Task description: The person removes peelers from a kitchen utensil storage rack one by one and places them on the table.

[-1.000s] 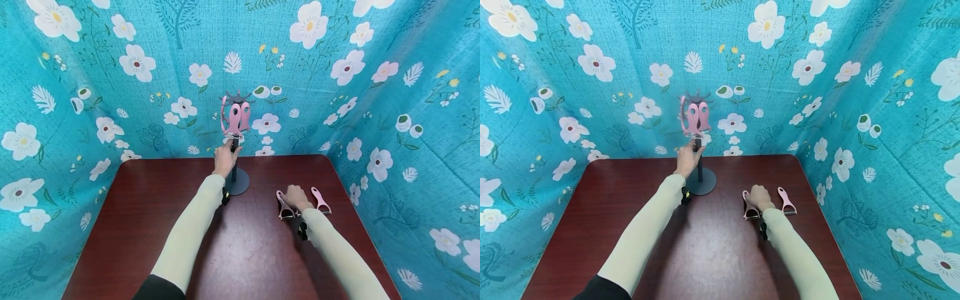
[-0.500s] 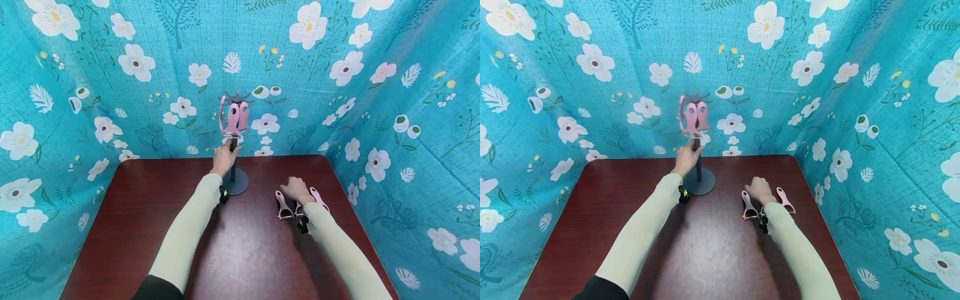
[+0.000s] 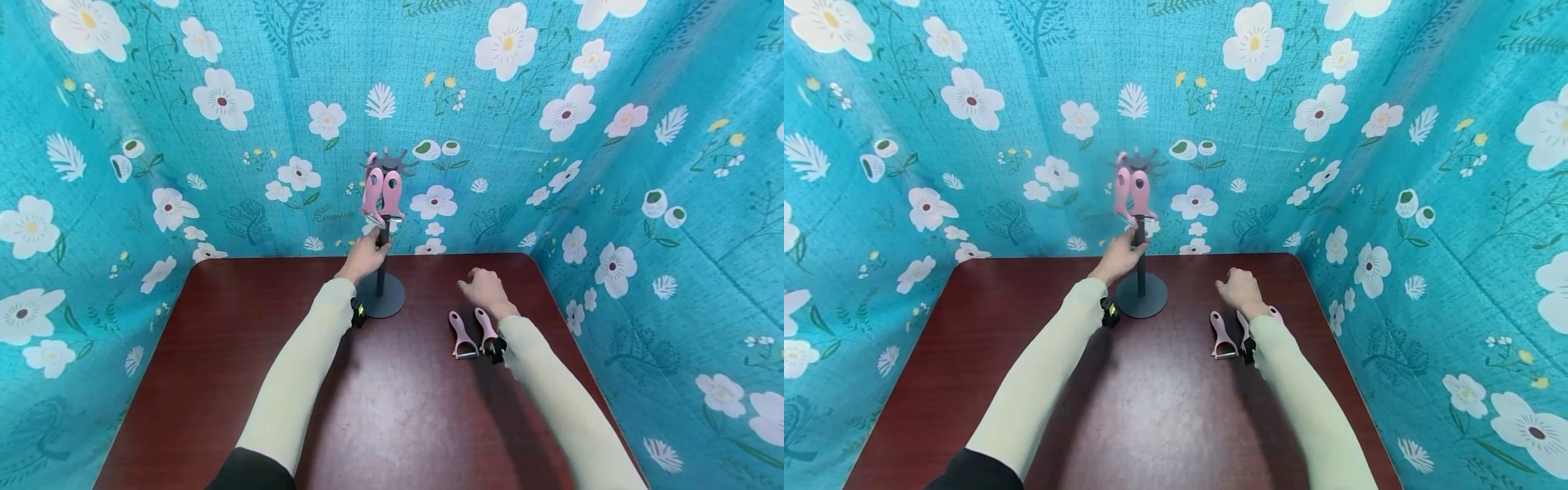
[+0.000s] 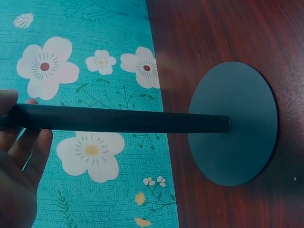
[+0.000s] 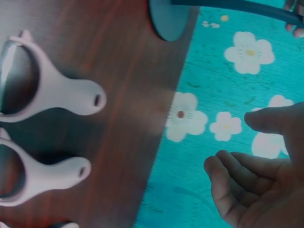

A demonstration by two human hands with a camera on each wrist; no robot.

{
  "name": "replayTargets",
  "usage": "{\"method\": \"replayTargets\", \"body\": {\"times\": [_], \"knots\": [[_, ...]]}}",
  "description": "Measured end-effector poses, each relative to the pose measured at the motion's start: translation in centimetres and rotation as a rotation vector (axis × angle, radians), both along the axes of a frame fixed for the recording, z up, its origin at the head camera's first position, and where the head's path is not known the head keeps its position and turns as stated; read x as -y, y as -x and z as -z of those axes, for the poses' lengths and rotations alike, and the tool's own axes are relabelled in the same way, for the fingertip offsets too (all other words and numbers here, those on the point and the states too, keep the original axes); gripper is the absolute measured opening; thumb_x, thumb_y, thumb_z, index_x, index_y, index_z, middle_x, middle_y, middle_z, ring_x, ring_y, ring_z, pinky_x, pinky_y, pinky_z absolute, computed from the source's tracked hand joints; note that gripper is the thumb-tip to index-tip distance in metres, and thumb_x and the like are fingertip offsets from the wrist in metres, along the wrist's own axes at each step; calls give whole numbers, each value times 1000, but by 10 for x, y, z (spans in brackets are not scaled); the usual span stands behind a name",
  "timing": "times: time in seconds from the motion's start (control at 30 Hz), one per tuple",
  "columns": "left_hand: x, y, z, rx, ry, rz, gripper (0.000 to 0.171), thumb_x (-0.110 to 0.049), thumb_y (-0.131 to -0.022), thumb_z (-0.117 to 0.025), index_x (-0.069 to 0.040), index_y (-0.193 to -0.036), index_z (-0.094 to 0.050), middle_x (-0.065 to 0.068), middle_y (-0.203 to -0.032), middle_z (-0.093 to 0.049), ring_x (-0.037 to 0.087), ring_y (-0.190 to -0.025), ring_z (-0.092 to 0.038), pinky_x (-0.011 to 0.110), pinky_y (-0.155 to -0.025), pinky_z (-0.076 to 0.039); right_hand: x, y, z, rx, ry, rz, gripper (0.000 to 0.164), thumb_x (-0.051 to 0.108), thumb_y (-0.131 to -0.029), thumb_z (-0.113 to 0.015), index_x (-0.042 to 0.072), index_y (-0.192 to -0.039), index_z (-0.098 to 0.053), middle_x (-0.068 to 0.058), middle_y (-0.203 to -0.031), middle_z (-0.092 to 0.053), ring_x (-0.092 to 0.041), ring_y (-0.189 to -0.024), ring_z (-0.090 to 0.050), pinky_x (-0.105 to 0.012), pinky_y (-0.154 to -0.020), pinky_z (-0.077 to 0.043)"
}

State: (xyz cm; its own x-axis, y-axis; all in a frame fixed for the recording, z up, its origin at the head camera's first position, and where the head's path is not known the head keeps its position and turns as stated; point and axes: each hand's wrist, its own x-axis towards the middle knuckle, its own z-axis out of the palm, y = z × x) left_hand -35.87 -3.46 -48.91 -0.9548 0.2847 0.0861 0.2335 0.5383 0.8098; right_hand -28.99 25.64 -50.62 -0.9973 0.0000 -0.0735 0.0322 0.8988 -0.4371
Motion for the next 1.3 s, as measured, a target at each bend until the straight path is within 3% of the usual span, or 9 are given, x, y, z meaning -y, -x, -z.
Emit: {"method": "replayTargets", "body": {"times": [0.27,0.5,0.73,1.03,1.3], "knots": [[4,0,1,36,-30,33,25,-19,-98,-48,-11,-121,-52,6,-116,-63,20,-95,-60,40,-76,-47,1,6,-14,-36,12,2,42,29,-92,-57,-7,-114,-60,-23,-107,-63,-36,-93,-62,-49,-81,-48],[4,-4,-3,33,-21,47,19,-17,-100,-47,-12,-118,-51,6,-114,-63,21,-89,-61,40,-73,-47,0,6,-28,-65,28,-18,44,28,-93,-58,-8,-117,-58,-23,-102,-63,-35,-89,-62,-49,-79,-49],[3,-2,1,-4,-20,31,15,-20,-101,-48,-13,-113,-51,8,-110,-63,22,-94,-62,40,-75,-50,1,11,-42,-104,49,-26,43,29,-93,-57,-6,-118,-58,-21,-102,-63,-32,-87,-62,-47,-77,-50],[0,-2,2,-47,67,34,17,-22,-101,-47,-11,-114,-48,10,-106,-62,22,-86,-63,39,-71,-50,7,15,-59,-167,80,-25,41,30,-94,-56,-4,-118,-58,-17,-99,-63,-30,-85,-60,-46,-77,-48],[-1,-3,4,-75,127,0,22,-24,-101,-48,-10,-118,-48,13,-112,-61,24,-93,-63,39,-74,-50,18,15,-73,-222,94,-14,37,29,-93,-58,1,-117,-59,-16,-106,-61,-30,-94,-58,-47,-81,-47]]}}
